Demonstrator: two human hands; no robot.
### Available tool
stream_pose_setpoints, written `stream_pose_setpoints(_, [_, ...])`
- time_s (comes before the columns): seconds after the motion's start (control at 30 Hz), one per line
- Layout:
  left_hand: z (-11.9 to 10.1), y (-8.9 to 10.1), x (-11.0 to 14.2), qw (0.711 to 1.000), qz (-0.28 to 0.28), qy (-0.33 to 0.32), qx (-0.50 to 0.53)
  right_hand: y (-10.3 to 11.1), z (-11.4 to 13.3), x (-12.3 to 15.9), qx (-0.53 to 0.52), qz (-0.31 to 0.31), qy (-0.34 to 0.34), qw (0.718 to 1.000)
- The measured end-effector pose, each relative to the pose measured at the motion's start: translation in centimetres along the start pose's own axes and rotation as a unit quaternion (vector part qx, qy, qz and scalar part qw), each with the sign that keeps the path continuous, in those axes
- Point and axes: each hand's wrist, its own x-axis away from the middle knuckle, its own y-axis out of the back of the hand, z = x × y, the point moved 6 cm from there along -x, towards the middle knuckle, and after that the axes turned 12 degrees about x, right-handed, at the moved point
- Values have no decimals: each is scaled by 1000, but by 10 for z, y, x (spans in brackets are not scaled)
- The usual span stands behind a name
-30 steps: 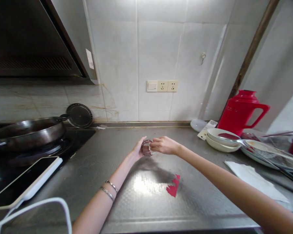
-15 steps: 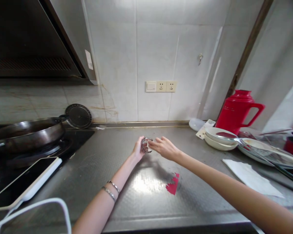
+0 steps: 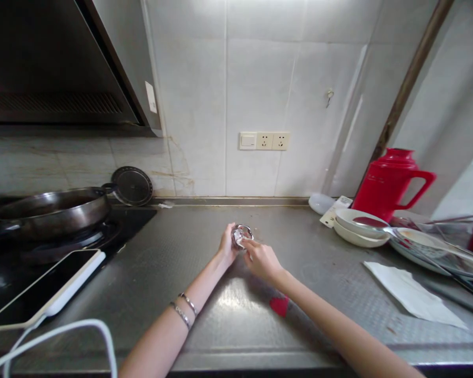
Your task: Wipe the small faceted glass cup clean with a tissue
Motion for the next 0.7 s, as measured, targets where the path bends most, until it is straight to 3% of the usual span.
stream_pose_setpoints(0.3, [-5, 11, -5, 998, -7, -52, 22, -11, 15, -11, -161, -84, -94, 979])
stream_pose_setpoints(0.47, [-2, 11, -4, 999, -10, -29, 25, -11, 12, -11, -190, -146, -82, 967])
stream_pose_setpoints(0.7, [2, 2, 1, 997, 35, -32, 64, -4, 3, -9, -35, -41, -30, 998])
